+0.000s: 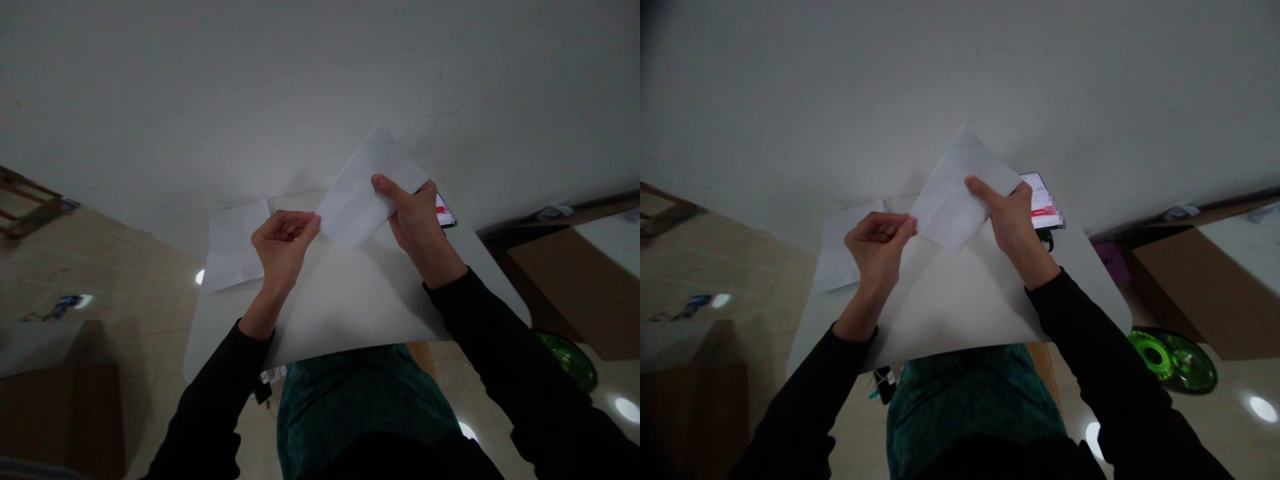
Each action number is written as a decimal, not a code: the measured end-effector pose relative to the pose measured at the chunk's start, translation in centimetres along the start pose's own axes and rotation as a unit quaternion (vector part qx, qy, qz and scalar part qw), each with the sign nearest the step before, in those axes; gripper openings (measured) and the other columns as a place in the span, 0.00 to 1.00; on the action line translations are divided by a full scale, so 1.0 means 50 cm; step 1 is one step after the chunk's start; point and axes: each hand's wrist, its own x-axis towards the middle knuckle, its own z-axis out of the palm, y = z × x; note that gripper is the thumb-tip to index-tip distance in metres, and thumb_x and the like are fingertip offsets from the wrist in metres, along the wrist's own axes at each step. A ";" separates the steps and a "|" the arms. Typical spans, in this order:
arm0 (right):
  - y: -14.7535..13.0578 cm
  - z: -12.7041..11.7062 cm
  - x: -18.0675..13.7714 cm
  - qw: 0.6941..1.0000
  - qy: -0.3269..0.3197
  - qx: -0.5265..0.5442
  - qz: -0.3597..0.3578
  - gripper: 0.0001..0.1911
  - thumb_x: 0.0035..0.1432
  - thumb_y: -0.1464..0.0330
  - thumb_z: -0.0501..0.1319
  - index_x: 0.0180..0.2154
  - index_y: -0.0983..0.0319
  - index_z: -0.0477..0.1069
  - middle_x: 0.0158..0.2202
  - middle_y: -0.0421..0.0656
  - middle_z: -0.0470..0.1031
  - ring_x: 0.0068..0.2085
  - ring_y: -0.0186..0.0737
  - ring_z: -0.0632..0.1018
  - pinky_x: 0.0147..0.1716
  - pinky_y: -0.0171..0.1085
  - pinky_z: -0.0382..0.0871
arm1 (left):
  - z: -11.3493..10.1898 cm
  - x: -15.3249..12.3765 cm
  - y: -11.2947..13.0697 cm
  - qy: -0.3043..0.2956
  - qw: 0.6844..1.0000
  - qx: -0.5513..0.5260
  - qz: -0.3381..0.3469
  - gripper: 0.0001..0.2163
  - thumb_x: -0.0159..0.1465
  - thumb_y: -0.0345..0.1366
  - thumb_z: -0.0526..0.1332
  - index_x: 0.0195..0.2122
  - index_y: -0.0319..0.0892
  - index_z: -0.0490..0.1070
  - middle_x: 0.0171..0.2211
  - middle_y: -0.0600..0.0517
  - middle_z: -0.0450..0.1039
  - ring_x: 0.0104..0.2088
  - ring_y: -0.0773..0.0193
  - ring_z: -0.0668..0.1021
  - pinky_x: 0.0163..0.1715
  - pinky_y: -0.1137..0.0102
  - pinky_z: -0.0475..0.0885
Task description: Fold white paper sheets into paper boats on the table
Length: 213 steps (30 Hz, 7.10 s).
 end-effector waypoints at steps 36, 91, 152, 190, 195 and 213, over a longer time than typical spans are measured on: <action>-0.035 0.037 -0.057 0.998 -0.042 -0.019 0.041 0.15 0.52 0.53 0.74 0.32 0.56 0.79 0.32 0.40 0.81 0.35 0.42 0.81 0.37 0.44 0.80 | 0.000 -0.023 -0.027 0.018 0.989 0.121 0.088 0.11 0.61 0.41 0.71 0.46 0.57 0.83 0.22 0.60 0.71 0.22 0.73 0.67 0.23 0.75 0.66; -0.032 0.031 -0.053 0.972 -0.123 0.006 0.199 0.20 0.41 0.60 0.79 0.36 0.63 0.81 0.33 0.44 0.84 0.32 0.36 0.80 0.32 0.37 0.75 | -0.012 -0.011 -0.025 -0.221 0.951 0.213 0.033 0.17 0.71 0.49 0.59 0.33 0.41 0.76 0.23 0.55 0.72 0.22 0.68 0.71 0.22 0.71 0.62; 0.058 0.032 -0.135 0.928 -0.262 0.075 0.252 0.30 0.52 0.41 0.67 0.33 0.62 0.71 0.18 0.42 0.77 0.17 0.38 0.77 0.11 0.33 0.68 | -0.008 -0.013 -0.084 -0.034 0.987 0.153 -0.046 0.16 0.56 0.45 0.74 0.23 0.40 0.74 0.21 0.54 0.72 0.20 0.68 0.71 0.16 0.72 0.63; 0.066 0.010 -0.129 0.949 -0.272 -0.073 0.142 0.29 0.58 0.41 0.62 0.35 0.62 0.72 0.17 0.36 0.72 0.16 0.33 0.73 0.15 0.31 0.64 | -0.008 -0.009 -0.082 -0.009 0.995 0.095 -0.035 0.15 0.55 0.47 0.74 0.27 0.39 0.79 0.26 0.52 0.78 0.26 0.64 0.76 0.25 0.71 0.71; 0.069 0.008 -0.129 0.957 -0.234 -0.150 0.084 0.33 0.60 0.40 0.58 0.20 0.61 0.66 0.12 0.34 0.61 0.15 0.29 0.64 0.15 0.32 0.54 | 0.002 -0.021 -0.087 -0.053 0.993 0.078 -0.071 0.15 0.53 0.47 0.75 0.28 0.39 0.80 0.27 0.50 0.80 0.26 0.65 0.77 0.25 0.71 0.72; 0.074 -0.009 -0.083 0.970 -0.210 -0.063 0.109 0.29 0.51 0.41 0.66 0.23 0.61 0.71 0.20 0.38 0.70 0.22 0.33 0.69 0.22 0.34 0.62 | 0.010 -0.032 -0.097 -0.129 0.976 0.084 -0.153 0.17 0.50 0.48 0.77 0.30 0.39 0.81 0.29 0.47 0.82 0.26 0.62 0.79 0.23 0.70 0.73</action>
